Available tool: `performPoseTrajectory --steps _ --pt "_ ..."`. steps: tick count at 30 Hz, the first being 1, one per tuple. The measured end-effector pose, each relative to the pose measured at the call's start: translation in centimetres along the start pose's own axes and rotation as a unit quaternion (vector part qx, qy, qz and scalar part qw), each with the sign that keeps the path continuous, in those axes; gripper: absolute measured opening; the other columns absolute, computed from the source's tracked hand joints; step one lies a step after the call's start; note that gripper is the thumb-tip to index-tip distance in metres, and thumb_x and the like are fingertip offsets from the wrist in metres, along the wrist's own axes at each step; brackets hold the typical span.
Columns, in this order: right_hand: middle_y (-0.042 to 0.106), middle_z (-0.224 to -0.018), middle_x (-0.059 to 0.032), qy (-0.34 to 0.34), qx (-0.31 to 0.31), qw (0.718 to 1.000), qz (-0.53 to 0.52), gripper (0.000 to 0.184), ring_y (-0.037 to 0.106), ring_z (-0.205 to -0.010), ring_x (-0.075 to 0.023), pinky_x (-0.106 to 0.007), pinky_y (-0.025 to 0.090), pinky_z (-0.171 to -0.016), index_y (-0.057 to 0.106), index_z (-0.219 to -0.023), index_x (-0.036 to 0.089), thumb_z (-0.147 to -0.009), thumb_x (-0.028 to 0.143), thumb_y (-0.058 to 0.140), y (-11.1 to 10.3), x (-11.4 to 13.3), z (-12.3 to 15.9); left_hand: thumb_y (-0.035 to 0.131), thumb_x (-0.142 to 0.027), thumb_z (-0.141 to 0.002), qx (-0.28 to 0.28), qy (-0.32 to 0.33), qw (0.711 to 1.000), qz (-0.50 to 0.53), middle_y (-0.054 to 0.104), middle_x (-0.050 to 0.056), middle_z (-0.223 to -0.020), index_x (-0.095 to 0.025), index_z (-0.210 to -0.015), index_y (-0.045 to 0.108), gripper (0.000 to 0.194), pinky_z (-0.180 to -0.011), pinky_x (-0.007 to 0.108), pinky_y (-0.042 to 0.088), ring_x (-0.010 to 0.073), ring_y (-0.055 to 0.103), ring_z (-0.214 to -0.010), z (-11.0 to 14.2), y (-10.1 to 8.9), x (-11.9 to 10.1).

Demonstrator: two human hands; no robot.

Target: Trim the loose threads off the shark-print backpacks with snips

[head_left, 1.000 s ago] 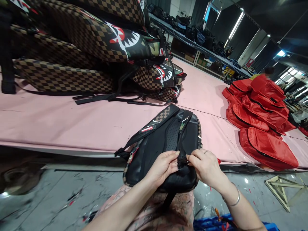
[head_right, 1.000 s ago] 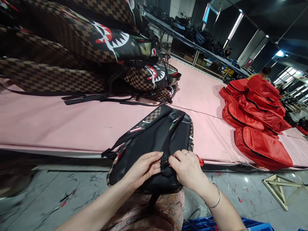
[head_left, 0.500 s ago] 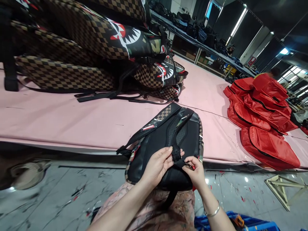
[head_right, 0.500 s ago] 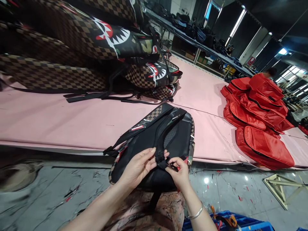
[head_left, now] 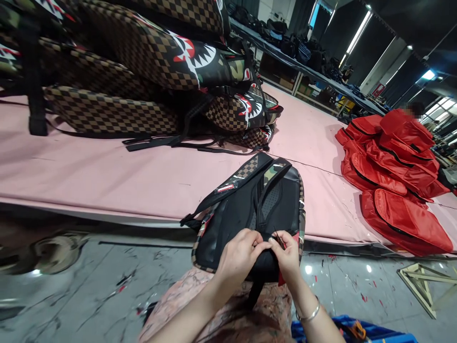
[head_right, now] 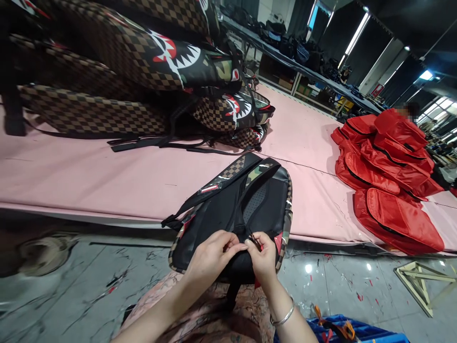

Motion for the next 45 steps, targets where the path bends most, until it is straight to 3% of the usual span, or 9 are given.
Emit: performPoseTrajectory --steps 6,11,16,18,22,26,30,37,45 --pt "0.051 -0.071 -0.0004 -0.019 0.02 0.999 0.024 0.016 0.049 -0.069 -0.013 -0.024 0.041 -0.066 0.055 -0.074 0.016 -0.077 0.031 0.053 -0.3 -0.6 0.5 0.061 -0.033 -0.073 0.005 -0.018 0.999 -0.039 0.058 0.004 -0.072 -0.019 -0.071 0.057 0.014 -0.063 0.027 0.037 0.019 0.053 -0.066 -0.7 0.2 0.2" --pt "0.051 -0.066 0.0004 -0.045 0.025 0.994 0.093 0.012 0.048 -0.064 -0.0128 -0.023 0.041 -0.061 0.054 -0.073 0.016 -0.078 0.026 0.05 0.2 -0.8 0.9 0.044 -0.021 -0.08 0.095 -0.032 0.989 -0.105 0.062 0.009 -0.075 -0.018 -0.067 0.058 0.019 -0.066 0.03 0.035 0.0225 0.056 -0.073 -0.7 0.4 0.6" --pt "0.051 -0.063 0.001 -0.082 0.005 0.984 0.158 0.013 0.048 -0.06 -0.0123 -0.022 0.039 -0.057 0.054 -0.073 0.017 -0.079 0.023 0.045 0.1 -0.1 1.5 0.055 -0.023 -0.072 0.125 -0.12 0.98 0.095 0.044 -0.001 -0.049 -0.017 -0.053 0.051 0.02 -0.049 0.024 0.024 0.0125 0.042 -0.048 -1.2 0.5 1.3" --pt "0.051 -0.062 0.0014 -0.091 -0.015 0.982 0.168 0.013 0.047 -0.059 -0.012 -0.022 0.039 -0.055 0.054 -0.073 0.017 -0.08 0.024 0.044 -0.4 0.6 1.6 0.061 -0.03 -0.068 0.161 -0.189 0.926 0.284 0.034 -0.006 -0.046 -0.015 -0.055 0.052 0.022 -0.043 0.02 0.016 0.0067 0.027 -0.041 -1.0 0.9 1.5" --pt "0.053 -0.064 0.001 -0.102 -0.033 0.978 0.179 0.013 0.048 -0.059 -0.0117 -0.022 0.04 -0.056 0.054 -0.074 0.017 -0.081 0.024 0.045 -1.1 1.7 1.7 0.075 -0.028 -0.057 0.203 -0.281 0.758 0.553 0.027 -0.009 -0.05 -0.01 -0.062 0.054 0.028 -0.038 0.014 0.011 0.0013 0.015 -0.041 -0.1 1.5 1.0" --pt "0.053 -0.064 0.0013 -0.097 -0.039 0.977 0.185 0.014 0.049 -0.059 -0.0117 -0.021 0.04 -0.057 0.054 -0.074 0.018 -0.081 0.023 0.043 -1.2 1.9 1.9 0.076 -0.02 -0.059 0.19 -0.314 0.695 0.619 0.029 -0.008 -0.051 -0.01 -0.063 0.054 0.024 -0.039 0.012 0.02 0.0012 0.02 -0.043 0.9 1.6 0.3" --pt "0.054 -0.065 0.001 -0.087 -0.052 0.977 0.185 0.014 0.05 -0.06 -0.0121 -0.022 0.041 -0.058 0.054 -0.075 0.018 -0.082 0.025 0.044 -1.1 1.7 2.0 0.076 -0.026 -0.06 0.167 -0.317 0.717 0.597 0.038 -0.005 -0.054 -0.011 -0.065 0.057 0.025 -0.045 0.014 0.029 0.0034 0.031 -0.047 1.2 1.2 -0.4" --pt "0.054 -0.067 0.0006 -0.079 -0.05 0.982 0.166 0.016 0.05 -0.062 -0.0123 -0.022 0.041 -0.058 0.055 -0.077 0.017 -0.083 0.028 0.045 -0.8 2.1 1.6 0.077 -0.035 -0.055 0.138 -0.259 0.844 0.449 0.043 -0.005 -0.056 -0.013 -0.066 0.06 0.03 -0.051 0.018 0.03 0.0077 0.037 -0.054 1.0 1.1 -1.0" --pt "0.045 -0.062 0.0046 -0.047 -0.032 0.988 0.147 0.018 0.044 -0.055 -0.0092 -0.019 0.038 -0.053 0.055 -0.096 0.017 -0.08 0.024 0.049 -3.2 3.5 2.3 0.07 -0.031 -0.06 0.085 -0.192 0.899 0.385 0.036 -0.006 -0.057 -0.015 -0.056 0.048 0.028 -0.052 0.019 0.027 0.0086 0.034 -0.055 1.0 1.1 -1.1"
Point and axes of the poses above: each hand's wrist, its own z-axis away from the middle knuckle, its own y-axis out of the palm, x = y × z, the point moved 2 cm from there along -z, towards the middle knuckle
